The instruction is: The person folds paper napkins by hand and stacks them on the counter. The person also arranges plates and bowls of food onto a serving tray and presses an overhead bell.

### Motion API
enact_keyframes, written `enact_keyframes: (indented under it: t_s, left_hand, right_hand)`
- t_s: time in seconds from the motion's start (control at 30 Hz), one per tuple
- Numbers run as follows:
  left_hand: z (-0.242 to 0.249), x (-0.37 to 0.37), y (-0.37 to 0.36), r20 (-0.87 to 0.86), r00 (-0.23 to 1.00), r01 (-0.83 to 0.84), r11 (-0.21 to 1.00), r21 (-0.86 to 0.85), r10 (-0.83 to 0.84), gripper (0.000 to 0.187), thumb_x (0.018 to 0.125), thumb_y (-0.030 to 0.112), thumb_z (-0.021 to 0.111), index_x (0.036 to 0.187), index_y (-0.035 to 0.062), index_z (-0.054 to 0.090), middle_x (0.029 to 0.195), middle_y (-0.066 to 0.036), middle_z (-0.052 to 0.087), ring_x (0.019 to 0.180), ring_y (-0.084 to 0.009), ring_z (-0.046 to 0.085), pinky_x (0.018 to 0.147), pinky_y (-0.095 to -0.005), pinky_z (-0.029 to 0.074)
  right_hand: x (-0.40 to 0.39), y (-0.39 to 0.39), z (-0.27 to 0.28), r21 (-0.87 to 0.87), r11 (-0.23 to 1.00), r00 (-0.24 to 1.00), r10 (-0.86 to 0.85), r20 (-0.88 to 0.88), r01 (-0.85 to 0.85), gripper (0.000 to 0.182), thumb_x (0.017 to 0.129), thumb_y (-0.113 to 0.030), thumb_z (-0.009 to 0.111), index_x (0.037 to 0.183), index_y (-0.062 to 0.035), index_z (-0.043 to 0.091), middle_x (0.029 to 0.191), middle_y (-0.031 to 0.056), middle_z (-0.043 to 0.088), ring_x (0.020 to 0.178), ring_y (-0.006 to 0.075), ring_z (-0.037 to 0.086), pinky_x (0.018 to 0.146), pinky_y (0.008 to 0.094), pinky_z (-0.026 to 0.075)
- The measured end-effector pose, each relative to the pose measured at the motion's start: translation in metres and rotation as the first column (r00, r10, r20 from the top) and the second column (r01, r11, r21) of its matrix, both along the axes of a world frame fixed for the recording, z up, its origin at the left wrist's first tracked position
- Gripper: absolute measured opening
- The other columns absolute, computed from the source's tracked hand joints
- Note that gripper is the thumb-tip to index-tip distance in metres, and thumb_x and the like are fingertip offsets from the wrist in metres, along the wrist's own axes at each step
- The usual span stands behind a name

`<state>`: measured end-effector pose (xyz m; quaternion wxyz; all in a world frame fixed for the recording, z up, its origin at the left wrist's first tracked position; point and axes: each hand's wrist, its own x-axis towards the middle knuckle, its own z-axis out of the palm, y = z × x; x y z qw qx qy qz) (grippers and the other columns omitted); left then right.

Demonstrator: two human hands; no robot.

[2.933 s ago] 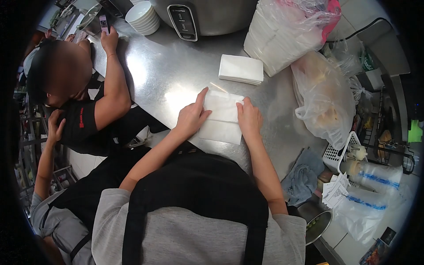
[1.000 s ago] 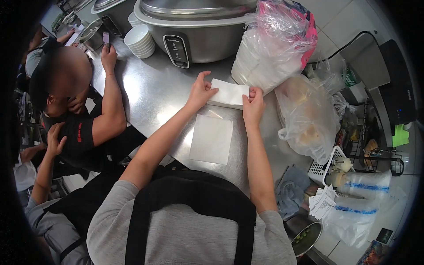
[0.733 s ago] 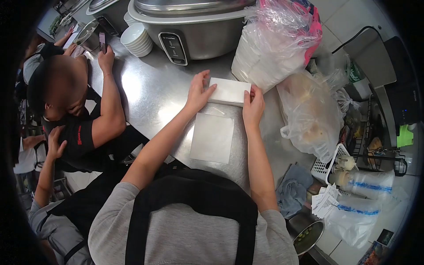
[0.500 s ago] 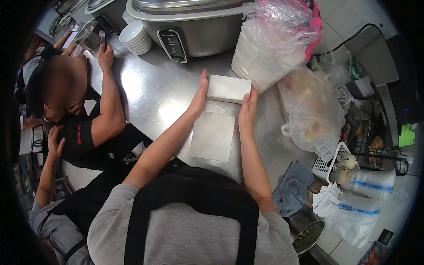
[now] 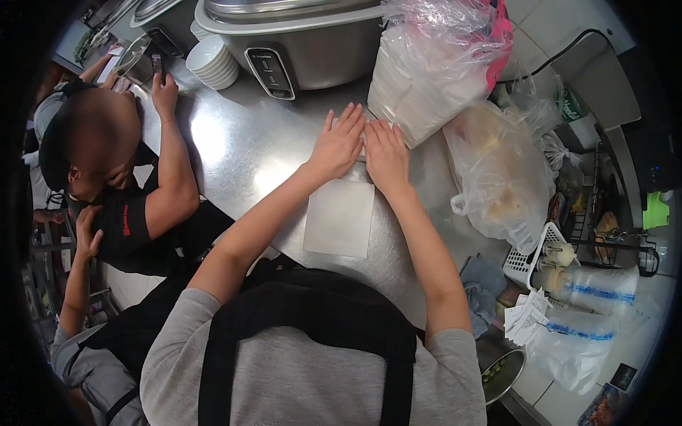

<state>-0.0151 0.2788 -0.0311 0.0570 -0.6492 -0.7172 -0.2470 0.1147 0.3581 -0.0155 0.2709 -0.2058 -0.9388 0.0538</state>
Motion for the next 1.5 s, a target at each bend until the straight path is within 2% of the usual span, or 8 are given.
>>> enact_keyframes:
  t_s: [0.27, 0.53, 0.67, 0.8, 0.9, 1.23, 1.3, 1.5]
  left_hand:
    - [-0.03, -0.001, -0.004, 0.025, 1.0, 0.01, 0.999, -0.032, -0.009, 0.057, 0.089, 0.032, 0.043, 0.136, 0.0004, 0.035, 0.138, -0.015, 0.04, 0.132, -0.0288, 0.032, 0.104, -0.06, 0.022]
    - [-0.022, -0.015, -0.001, 0.193, 0.978, 0.12, 0.966, -0.227, -0.076, 0.064, 0.092, 0.036, 0.042, 0.144, 0.0046, 0.02, 0.15, -0.016, 0.02, 0.14, -0.0296, 0.015, 0.104, -0.0642, 0.017]
    - [0.021, -0.021, -0.049, 0.379, 0.917, 0.125, 0.992, 0.028, -0.126, 0.067, 0.091, 0.025, 0.051, 0.145, 0.0049, 0.017, 0.151, -0.017, 0.017, 0.139, -0.0324, 0.015, 0.111, -0.0442, 0.02]
    - [0.037, -0.009, -0.127, 0.507, 0.848, 0.223, 0.972, -0.075, -0.155, 0.046, 0.085, 0.013, 0.057, 0.129, 0.0036, 0.047, 0.121, -0.018, 0.054, 0.111, -0.0319, 0.052, 0.096, -0.0382, 0.041]
    - [0.043, 0.008, -0.165, 0.622, 0.773, 0.3, 0.936, -0.184, -0.125, 0.032, 0.081, 0.009, 0.06, 0.112, 0.0021, 0.06, 0.101, -0.015, 0.063, 0.093, -0.0294, 0.06, 0.084, -0.0366, 0.047]
    - [0.026, 0.022, -0.204, 0.594, 0.79, 0.31, 0.935, -0.172, -0.153, 0.042, 0.068, 0.009, 0.069, 0.109, 0.003, 0.062, 0.109, -0.012, 0.061, 0.105, -0.0286, 0.054, 0.091, -0.0377, 0.044]
    - [0.027, 0.025, -0.205, 0.553, 0.81, 0.335, 0.928, -0.164, -0.194, 0.047, 0.066, 0.008, 0.069, 0.112, 0.0042, 0.061, 0.116, -0.011, 0.058, 0.111, -0.0275, 0.051, 0.095, -0.0366, 0.043]
    - [0.006, 0.029, -0.182, 0.548, 0.825, 0.2, 0.978, -0.061, -0.134, 0.03, 0.071, 0.007, 0.066, 0.102, 0.0056, 0.067, 0.104, -0.01, 0.064, 0.101, -0.0277, 0.056, 0.087, -0.0356, 0.047]
  right_hand:
    - [0.007, 0.015, -0.037, -0.094, 0.993, 0.995, 0.077, 0.066, -0.071, 0.056, 0.09, -0.021, 0.05, 0.138, 0.0023, 0.032, 0.141, 0.0196, 0.035, 0.133, 0.0354, 0.03, 0.109, 0.0456, 0.024]
    - [0.013, 0.003, -0.014, -0.152, 0.988, 0.994, 0.046, 0.1, -0.03, 0.059, 0.085, -0.017, 0.055, 0.136, 0.0028, 0.033, 0.14, 0.0198, 0.035, 0.131, 0.0354, 0.031, 0.108, 0.0441, 0.025]
    - [0.045, -0.056, 0.037, -0.305, 0.945, 0.993, 0.118, -0.022, -0.119, 0.041, 0.079, -0.012, 0.06, 0.116, 0.0008, 0.05, 0.125, 0.0196, 0.048, 0.117, 0.036, 0.045, 0.098, 0.0413, 0.039]
    - [0.086, -0.115, 0.015, -0.448, 0.839, 0.863, 0.445, 0.239, -0.309, 0.019, 0.073, -0.009, 0.061, 0.086, -0.0012, 0.051, 0.093, 0.0135, 0.054, 0.093, 0.0314, 0.054, 0.076, 0.0415, 0.049]
    - [0.086, -0.13, 0.012, -0.365, 0.877, 0.887, 0.407, 0.219, -0.312, 0.016, 0.071, -0.008, 0.06, 0.08, -0.0018, 0.049, 0.085, 0.0131, 0.051, 0.086, 0.0293, 0.054, 0.069, 0.0404, 0.05]
    - [0.066, -0.112, 0.014, -0.397, 0.863, 0.826, 0.454, 0.335, -0.314, 0.008, 0.072, -0.008, 0.057, 0.077, -0.0025, 0.052, 0.08, 0.0111, 0.054, 0.078, 0.0281, 0.057, 0.065, 0.0401, 0.048]
    - [0.062, -0.101, 0.016, -0.653, 0.733, 0.81, 0.492, 0.318, -0.189, 0.009, 0.072, -0.009, 0.058, 0.076, -0.0021, 0.055, 0.078, 0.0133, 0.057, 0.075, 0.029, 0.058, 0.064, 0.0379, 0.047]
    - [0.064, -0.078, 0.01, -0.849, 0.521, 0.875, 0.448, 0.184, -0.088, 0.015, 0.079, -0.015, 0.061, 0.087, -0.0022, 0.062, 0.082, 0.0094, 0.062, 0.076, 0.018, 0.059, 0.067, 0.0302, 0.045]
